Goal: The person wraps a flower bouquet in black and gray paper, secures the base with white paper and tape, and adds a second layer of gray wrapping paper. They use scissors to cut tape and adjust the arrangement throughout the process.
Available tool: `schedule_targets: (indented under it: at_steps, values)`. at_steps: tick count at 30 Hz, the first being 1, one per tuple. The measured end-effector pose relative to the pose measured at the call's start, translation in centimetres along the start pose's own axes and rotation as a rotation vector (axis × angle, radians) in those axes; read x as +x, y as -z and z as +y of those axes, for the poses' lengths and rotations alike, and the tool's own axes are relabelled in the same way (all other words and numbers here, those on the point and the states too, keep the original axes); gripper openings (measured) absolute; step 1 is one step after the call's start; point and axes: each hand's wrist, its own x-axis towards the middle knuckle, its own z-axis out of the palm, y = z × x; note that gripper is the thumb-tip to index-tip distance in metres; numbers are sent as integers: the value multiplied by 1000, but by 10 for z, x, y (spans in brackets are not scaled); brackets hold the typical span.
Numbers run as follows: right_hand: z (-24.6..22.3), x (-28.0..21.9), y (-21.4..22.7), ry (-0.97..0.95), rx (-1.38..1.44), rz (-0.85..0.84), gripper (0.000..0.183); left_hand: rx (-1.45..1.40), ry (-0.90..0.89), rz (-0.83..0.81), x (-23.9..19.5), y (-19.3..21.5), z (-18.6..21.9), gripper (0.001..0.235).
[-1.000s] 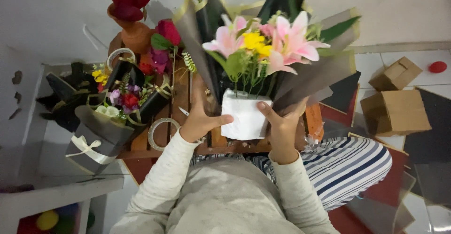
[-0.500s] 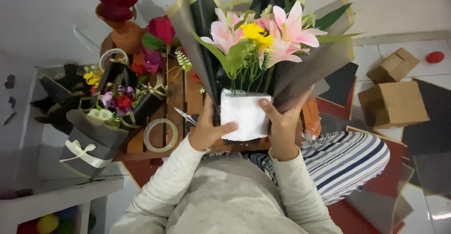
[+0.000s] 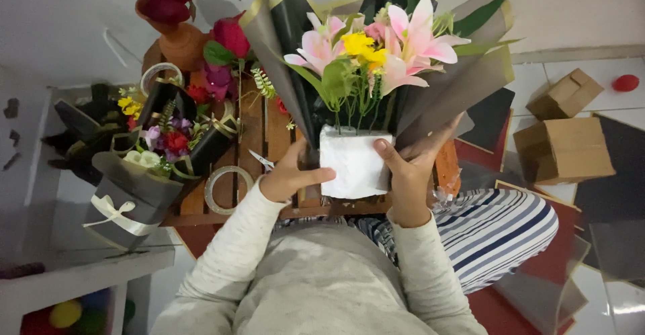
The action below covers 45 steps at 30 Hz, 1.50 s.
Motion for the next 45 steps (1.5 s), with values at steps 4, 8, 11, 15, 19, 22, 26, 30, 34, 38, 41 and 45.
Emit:
schedule_targets:
  at_steps: [4, 8, 11, 15, 19, 22, 26, 30, 34, 38, 41, 45]
  values:
    - [-7, 8, -6, 100, -41, -19, 126, 161, -146, 129, -3, -33, -6, 111]
    - [-3, 8, -3, 181, -65, -38, 124, 205, -160, 172, -3, -45, 7, 118]
    - [2, 1, -2, 111, -79, 31, 85, 239, -163, 236, -4, -44, 0, 112]
    - [-15, 6, -18, 168, -183, 26, 77, 273, -16, 261, -7, -48, 8, 115]
    - [-9, 2, -12, 241, -230, 60, 80, 155, -15, 207, -4, -39, 1, 84]
    - [-1, 1, -25, 288, -203, 80, 79, 229, 1, 257, -9, -45, 4, 79]
    - [-20, 3, -35, 302, -271, 62, 78, 187, 70, 295, -11, -49, -17, 87]
    - [-8, -1, -26, 335, -416, 46, 77, 162, 91, 361, -10, -68, 6, 88]
    - [6, 0, -22, 315, -348, 20, 83, 180, 40, 408, -6, -73, 38, 113]
    - [6, -1, -22, 302, -324, 15, 86, 215, 34, 381, -6, -66, 44, 120]
    - [5, -3, -24, 286, -283, 10, 90, 283, -8, 362, -1, -61, 49, 125]
    - [4, -4, -25, 267, -223, 10, 97, 227, -102, 225, -1, -49, 28, 117]
